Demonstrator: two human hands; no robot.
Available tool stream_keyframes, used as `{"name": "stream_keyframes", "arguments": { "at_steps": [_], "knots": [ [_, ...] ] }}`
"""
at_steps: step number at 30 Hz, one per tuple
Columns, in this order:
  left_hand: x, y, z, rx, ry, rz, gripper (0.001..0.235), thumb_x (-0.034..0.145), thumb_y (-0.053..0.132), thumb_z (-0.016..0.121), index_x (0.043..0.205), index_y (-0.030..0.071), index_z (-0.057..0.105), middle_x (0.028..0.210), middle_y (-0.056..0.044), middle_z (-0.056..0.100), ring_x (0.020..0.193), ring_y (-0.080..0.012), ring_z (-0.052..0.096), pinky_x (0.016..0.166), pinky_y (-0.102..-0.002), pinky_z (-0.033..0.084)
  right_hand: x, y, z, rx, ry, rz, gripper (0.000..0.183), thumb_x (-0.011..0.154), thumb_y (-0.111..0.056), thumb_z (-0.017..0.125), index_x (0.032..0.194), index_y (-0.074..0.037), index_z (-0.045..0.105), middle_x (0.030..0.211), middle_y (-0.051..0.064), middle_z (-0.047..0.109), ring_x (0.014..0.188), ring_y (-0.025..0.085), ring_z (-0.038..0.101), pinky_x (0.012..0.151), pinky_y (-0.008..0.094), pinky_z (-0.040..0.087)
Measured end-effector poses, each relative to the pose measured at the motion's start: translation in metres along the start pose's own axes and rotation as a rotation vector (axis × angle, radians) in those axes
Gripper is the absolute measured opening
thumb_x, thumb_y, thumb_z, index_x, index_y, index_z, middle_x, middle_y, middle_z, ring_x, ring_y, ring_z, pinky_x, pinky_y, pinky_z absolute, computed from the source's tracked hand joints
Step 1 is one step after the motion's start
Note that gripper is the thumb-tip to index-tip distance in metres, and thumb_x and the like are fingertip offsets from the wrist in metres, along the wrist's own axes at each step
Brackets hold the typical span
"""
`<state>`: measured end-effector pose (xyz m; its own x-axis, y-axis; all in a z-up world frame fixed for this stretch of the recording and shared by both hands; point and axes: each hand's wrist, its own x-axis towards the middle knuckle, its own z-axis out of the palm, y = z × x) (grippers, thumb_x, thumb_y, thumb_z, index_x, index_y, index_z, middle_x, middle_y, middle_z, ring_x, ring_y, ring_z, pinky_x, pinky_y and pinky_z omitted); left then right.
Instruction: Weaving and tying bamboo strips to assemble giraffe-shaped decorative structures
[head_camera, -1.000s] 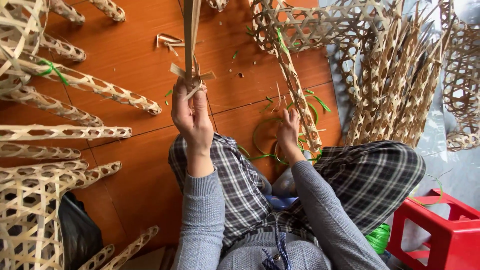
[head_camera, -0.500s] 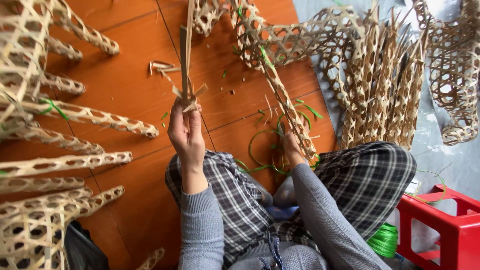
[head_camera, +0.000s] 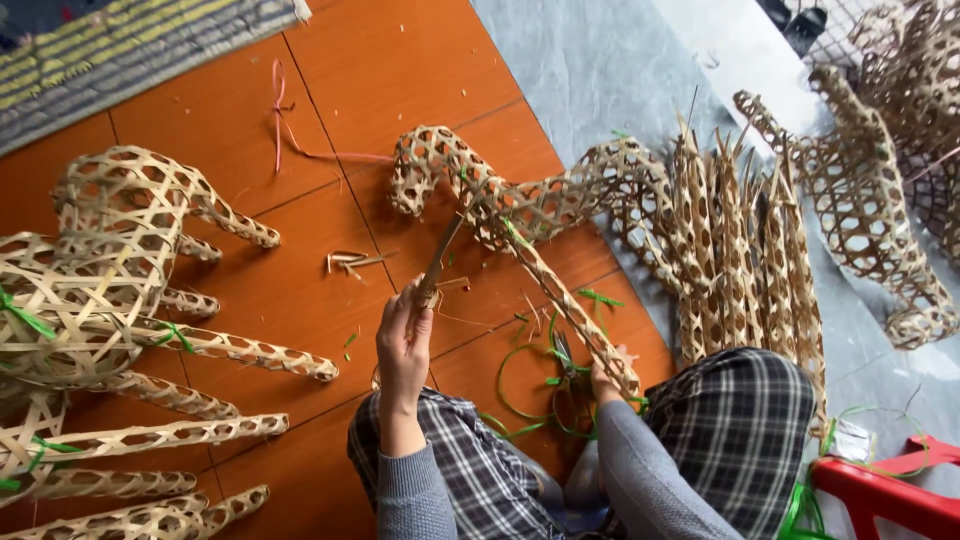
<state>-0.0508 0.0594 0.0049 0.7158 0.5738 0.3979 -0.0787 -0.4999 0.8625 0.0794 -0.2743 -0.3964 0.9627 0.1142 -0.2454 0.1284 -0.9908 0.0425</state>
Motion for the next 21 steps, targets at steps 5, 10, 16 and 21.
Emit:
{"name": "stream_keyframes", "arguments": {
  "at_steps": [5,10,16,21],
  "knots": [
    [-0.002,-0.003,0.006,-0.032,-0.026,-0.034,0.037,0.1,0.015,0.053,0.135,0.001,0.054,0.103,-0.021,0.061,0.095,-0.0324,0.064,0.083,-0.044,0.052,0.008,-0.039,-0.001,0.264,-0.197,0.135,0.036,0.088,-0.066,0.033,0.103,-0.042,0.056,0.099,0.0,0.074,0.102,0.022,0.07,0.081,0.042,0.054],
    [0.0,0.021,0.004,-0.189,-0.075,-0.095,0.036,0.099,0.012,0.054,0.132,0.002,0.056,0.106,-0.018,0.064,0.098,-0.0276,0.066,0.086,-0.041,0.053,-0.031,-0.072,-0.058,0.626,-0.303,0.217,0.031,0.09,-0.062,0.044,0.096,-0.038,0.063,0.091,0.0,0.076,0.09,0.018,0.073,0.077,0.04,0.056],
    [-0.001,0.024,0.006,-0.263,-0.171,-0.044,0.034,0.098,0.011,0.055,0.13,0.005,0.059,0.101,-0.014,0.064,0.097,-0.024,0.066,0.084,-0.039,0.054,-0.056,-0.11,-0.132,1.271,-0.27,0.085,0.023,0.089,-0.036,0.063,0.084,-0.013,0.065,0.059,0.003,0.066,0.055,0.014,0.067,0.048,0.029,0.053],
    [-0.007,0.016,0.017,-0.307,-0.275,-0.043,0.033,0.097,0.008,0.056,0.129,0.001,0.059,0.094,-0.017,0.063,0.092,-0.0254,0.065,0.082,-0.041,0.054,-0.068,-0.114,-0.247,1.651,-0.252,-0.101,0.029,0.1,-0.021,0.053,0.093,0.002,0.069,0.049,0.003,0.049,0.036,0.008,0.044,0.03,0.019,0.035]
  ]
}}
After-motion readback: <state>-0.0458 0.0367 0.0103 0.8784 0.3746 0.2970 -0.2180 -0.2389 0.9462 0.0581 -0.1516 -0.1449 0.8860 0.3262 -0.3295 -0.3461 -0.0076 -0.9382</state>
